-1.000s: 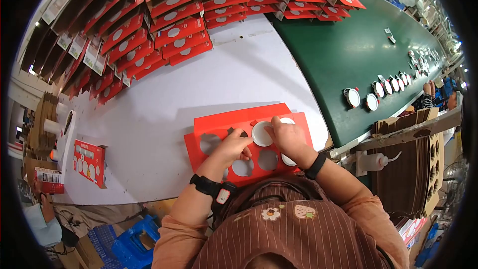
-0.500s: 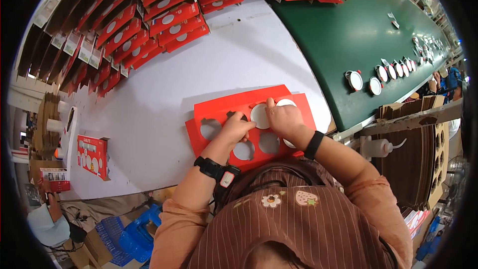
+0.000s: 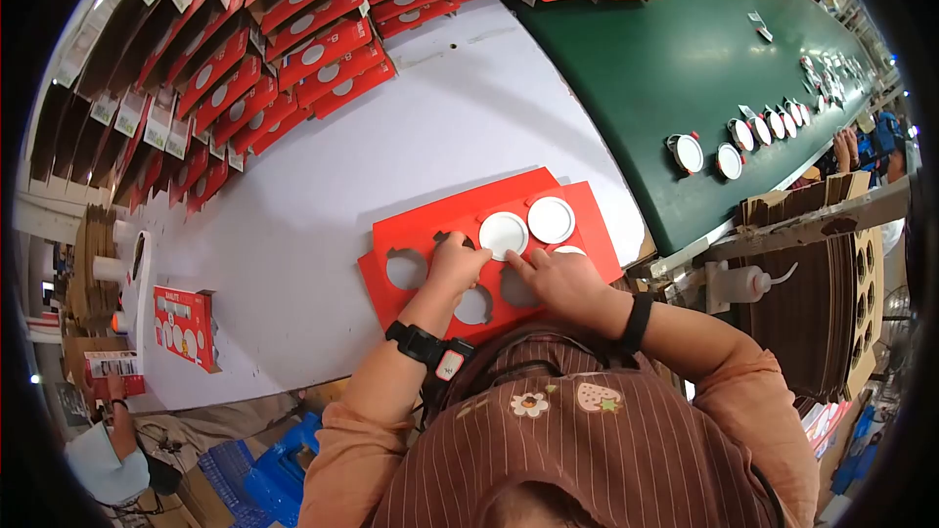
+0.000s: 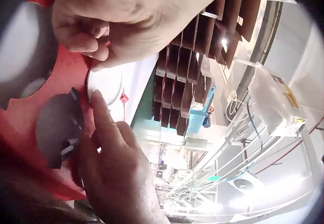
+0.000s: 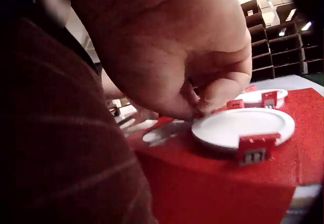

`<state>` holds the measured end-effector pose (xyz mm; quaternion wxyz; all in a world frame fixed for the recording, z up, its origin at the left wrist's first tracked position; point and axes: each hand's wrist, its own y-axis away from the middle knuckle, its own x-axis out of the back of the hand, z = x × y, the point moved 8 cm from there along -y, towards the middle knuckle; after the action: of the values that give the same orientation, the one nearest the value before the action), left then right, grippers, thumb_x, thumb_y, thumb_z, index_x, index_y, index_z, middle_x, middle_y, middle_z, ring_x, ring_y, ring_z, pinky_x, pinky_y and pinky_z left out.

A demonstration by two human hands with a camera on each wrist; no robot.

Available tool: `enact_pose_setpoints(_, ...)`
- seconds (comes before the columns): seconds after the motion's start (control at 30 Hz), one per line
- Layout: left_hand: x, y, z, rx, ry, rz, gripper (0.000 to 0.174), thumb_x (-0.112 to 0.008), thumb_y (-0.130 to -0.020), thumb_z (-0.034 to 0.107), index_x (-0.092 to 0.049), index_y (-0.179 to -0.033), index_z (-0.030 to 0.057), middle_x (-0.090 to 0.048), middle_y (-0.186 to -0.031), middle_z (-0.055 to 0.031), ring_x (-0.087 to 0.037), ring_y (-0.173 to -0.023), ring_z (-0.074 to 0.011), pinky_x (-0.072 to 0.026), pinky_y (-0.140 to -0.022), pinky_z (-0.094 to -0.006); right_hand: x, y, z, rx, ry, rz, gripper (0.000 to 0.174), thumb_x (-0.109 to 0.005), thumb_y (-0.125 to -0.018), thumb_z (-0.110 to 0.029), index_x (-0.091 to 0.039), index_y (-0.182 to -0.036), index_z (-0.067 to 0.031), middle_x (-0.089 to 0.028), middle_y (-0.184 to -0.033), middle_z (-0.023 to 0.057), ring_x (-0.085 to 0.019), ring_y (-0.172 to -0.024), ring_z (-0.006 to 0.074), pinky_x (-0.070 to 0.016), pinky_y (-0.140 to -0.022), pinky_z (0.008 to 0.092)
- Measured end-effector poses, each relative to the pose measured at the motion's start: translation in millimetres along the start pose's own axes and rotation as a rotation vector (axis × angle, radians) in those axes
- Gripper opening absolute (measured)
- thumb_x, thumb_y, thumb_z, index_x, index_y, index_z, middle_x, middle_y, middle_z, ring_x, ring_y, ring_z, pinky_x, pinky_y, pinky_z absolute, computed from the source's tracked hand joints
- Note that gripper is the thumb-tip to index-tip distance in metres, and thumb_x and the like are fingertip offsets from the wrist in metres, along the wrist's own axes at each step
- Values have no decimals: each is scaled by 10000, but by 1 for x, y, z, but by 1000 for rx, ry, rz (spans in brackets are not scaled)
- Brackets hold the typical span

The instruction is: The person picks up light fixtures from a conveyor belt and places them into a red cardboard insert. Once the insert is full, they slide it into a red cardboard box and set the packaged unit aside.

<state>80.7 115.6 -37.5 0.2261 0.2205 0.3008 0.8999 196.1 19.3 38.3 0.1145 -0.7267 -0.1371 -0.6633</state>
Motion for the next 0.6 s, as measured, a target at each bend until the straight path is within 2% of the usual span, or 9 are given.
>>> enact_pose_setpoints(0.07, -2, 0, -1, -5, -13, 17, 396, -656, -790, 121, -487, -1088, -77, -536, -632, -69, -490, -454, -120, -376, -389, -296, -1, -4, 2, -10, -17, -26, 462, -523, -830, -124, -512, -1286, -56, -621, -789, 58, -638, -614, 209, -492, -472, 326)
enact_pose_setpoints(0.2, 2, -19, -15, -73, 64, -14, 264, -668, -791, 154, -502, -897, -21, -512, -582, -41, -466, -423, -108, -335, -361, -293, 0, -7, 6, -38, -114, -100, 407, -522, -830, -129, -545, -1231, -64, -651, -782, 90, -658, -622, 204, -500, -457, 350)
enact_pose_setpoints(0.23, 4, -22, -14, -94, 148, -28, 222, -660, -807, 151, -512, -871, -2, -501, -569, -31, -440, -401, -99, -311, -345, -292, -5, -2, 20, -105, -203, -24, 378, -539, -825, -130, -558, -1198, -74, -653, -789, 109, -658, -641, 244, -513, -506, 386)
enact_pose_setpoints(0.3, 17, -16, -1, -70, 253, -35, 172, -615, -852, 130, -485, -865, 18, -435, -542, -6, -384, -381, -95, -292, -336, -287, 31, 16, 68, -299, -353, 253, 348, -574, -812, -128, -583, -1154, -66, -661, -840, 116, -653, -707, 287, -522, -592, 401)
enact_pose_setpoints(0.37, 34, -12, 10, -19, 242, 34, 208, -609, -863, 160, -466, -900, 13, -412, -536, 0, -366, -383, -102, -302, -360, -268, 46, 53, 148, -708, -429, 504, 316, -617, -797, -134, -603, -1098, -38, -649, -967, 152, -633, -846, 327, -513, -721, 410)
enact_pose_setpoints(0.43, 43, -22, 18, -39, 225, 25, 222, -616, -858, 177, -479, -899, 8, -432, -541, -8, -383, -388, -105, -316, -366, -267, 39, 106, 222, -1000, -331, 798, 329, -659, -796, -173, -609, -1079, -14, -606, -1069, 204, -595, -968, 346, -489, -820, 424)
enact_pose_setpoints(0.5, 47, -32, 28, -19, 141, 25, 196, -612, -855, 184, -477, -864, 44, -446, -576, -6, -419, -429, -94, -334, -381, -254, 24, 145, 280, -1266, -214, 793, 420, -687, -791, -247, -595, -1116, 3, -576, -1124, 241, -558, -1054, 368, -457, -892, 441)
enact_pose_setpoints(0.53, 48, -42, 28, -1, 124, 34, 218, -613, -856, 192, -514, -915, 7, -469, -540, -19, -428, -398, -111, -355, -376, -263, 23, 149, 294, -1273, -210, 808, 420, -687, -791, -247, -595, -1116, 3, -576, -1124, 241, -558, -1054, 368, -457, -892, 441)
enact_pose_setpoints(0.6, 47, -55, 31, 10, 116, 28, 204, -605, -858, 186, -513, -918, 14, -492, -578, -31, -450, -422, -114, -372, -383, -262, 0, 161, 321, -1530, -324, 587, 514, -712, -767, -304, -585, -1146, 19, -575, -1133, 249, -561, -1064, 369, -459, -895, 442)
